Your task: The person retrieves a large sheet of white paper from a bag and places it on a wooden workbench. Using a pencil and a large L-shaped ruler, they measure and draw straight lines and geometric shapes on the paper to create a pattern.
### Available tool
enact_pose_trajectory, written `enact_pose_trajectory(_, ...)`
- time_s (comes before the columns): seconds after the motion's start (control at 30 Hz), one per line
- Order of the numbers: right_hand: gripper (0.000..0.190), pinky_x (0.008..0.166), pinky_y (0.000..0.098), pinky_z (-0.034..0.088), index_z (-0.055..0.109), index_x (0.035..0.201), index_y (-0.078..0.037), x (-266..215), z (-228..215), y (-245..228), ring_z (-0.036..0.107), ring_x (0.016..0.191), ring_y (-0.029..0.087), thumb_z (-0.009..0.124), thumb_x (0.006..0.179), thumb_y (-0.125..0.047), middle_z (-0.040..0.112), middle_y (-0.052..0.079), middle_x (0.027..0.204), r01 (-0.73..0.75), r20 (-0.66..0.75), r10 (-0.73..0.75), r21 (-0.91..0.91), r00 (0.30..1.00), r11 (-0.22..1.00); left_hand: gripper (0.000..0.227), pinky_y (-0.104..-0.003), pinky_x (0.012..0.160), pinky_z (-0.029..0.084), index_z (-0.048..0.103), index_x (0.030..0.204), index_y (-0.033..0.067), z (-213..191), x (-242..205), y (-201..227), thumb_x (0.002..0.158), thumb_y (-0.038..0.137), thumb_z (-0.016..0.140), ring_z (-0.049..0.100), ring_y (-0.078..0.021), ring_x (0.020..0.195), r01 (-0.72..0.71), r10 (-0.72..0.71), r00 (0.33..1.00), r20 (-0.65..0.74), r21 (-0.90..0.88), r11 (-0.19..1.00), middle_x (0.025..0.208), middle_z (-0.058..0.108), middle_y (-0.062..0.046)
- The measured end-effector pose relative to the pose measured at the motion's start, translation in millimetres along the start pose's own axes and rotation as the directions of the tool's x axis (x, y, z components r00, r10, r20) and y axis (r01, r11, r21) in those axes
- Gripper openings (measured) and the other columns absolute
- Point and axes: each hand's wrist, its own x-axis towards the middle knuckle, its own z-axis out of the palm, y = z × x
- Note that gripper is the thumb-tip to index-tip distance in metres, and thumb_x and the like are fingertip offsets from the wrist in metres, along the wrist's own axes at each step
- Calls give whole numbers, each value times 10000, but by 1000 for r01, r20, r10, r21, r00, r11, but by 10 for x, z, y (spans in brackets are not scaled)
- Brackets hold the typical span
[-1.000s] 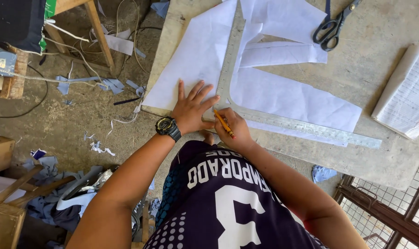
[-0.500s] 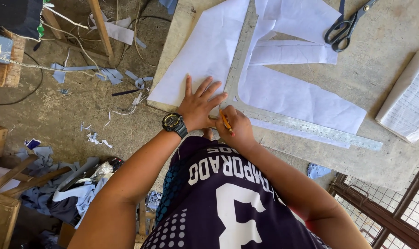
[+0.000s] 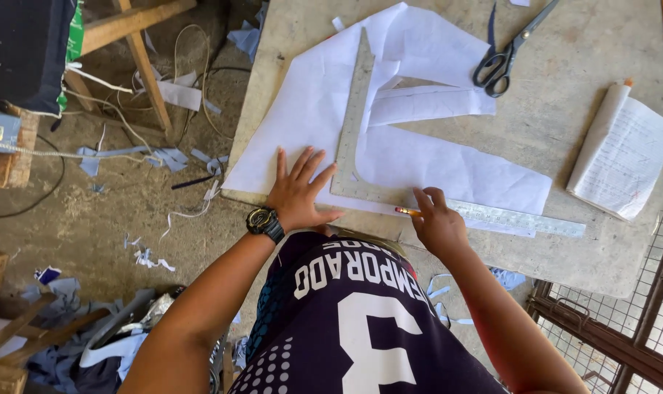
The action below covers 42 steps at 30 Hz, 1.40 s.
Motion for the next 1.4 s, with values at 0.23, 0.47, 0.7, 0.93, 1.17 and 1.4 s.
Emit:
enact_pose_trajectory(0.23, 452, 672, 499, 630, 588, 1220, -144, 267, 191, 270, 737, 703, 399, 666, 844, -383, 568, 82, 1116, 119, 43, -122, 51, 992, 992, 974, -683, 1202, 82, 469, 1480, 76, 55, -20, -3, 794, 741, 661, 374, -385, 1464, 90, -92, 995, -31, -55, 994, 1515, 466, -208)
enact_pose_trajectory(0.47, 465, 587, 442, 597, 538, 1229, -187, 410, -95, 665, 708, 576, 325, 677, 813, -340, 580, 43, 964, 214, -239, -219, -47, 946, 976, 814, -646, 1195, 162, 568, 1383, 91, 100, -6, 19, 836, 688, 651, 430, -358, 1437, 114, -111, 993, -42, 64, 991, 1493, 511, -171)
enact_pose_trajectory(0.7, 494, 654, 508, 601, 604, 1308, -286, 1071, -745, 2409, 727, 731, 382, 703, 827, -332, 627, 55, 995, -129, -420, 113, -10, 901, 992, 553, -748, 1080, 278, 595, 1213, 71, 330, 207, 474, 933, 546, 633, 521, -410, 1351, 382, -341, 915, -217, 193, 904, 1398, 561, -170)
enact_pose_trajectory(0.93, 478, 779, 500, 577, 584, 1378, -155, 2157, -857, 3990, 733, 927, 404, 664, 932, -309, 650, 150, 1084, -343, -223, 347, 57, 911, 938, 648, -725, 1093, 277, 583, 1263, 70, 517, 349, 629, 851, 560, 680, 519, -431, 1378, 434, -328, 885, -331, 330, 838, 1428, 555, -199)
enact_pose_trajectory(1.17, 519, 789, 527, 579, 653, 1305, -162, 3378, -498, 4551, 726, 962, 421, 654, 935, -525, 638, 183, 1122, -393, -223, 396, 60, 891, 917, 639, -673, 1147, 240, 533, 1301, 89, 489, 426, 644, 873, 552, 634, 488, -407, 1401, 438, -328, 888, -323, 370, 820, 1467, 514, -189)
enact_pose_trajectory(1.4, 481, 803, 498, 568, 646, 1304, -122, 4184, -1029, 2992, 718, 968, 398, 688, 979, -475, 619, 158, 1141, -287, -295, 346, 226, 891, 931, 598, -636, 1159, 230, 547, 1272, 103, 463, 434, 639, 890, 560, 591, 497, -386, 1388, 452, -348, 882, -318, 361, 816, 1453, 529, -176)
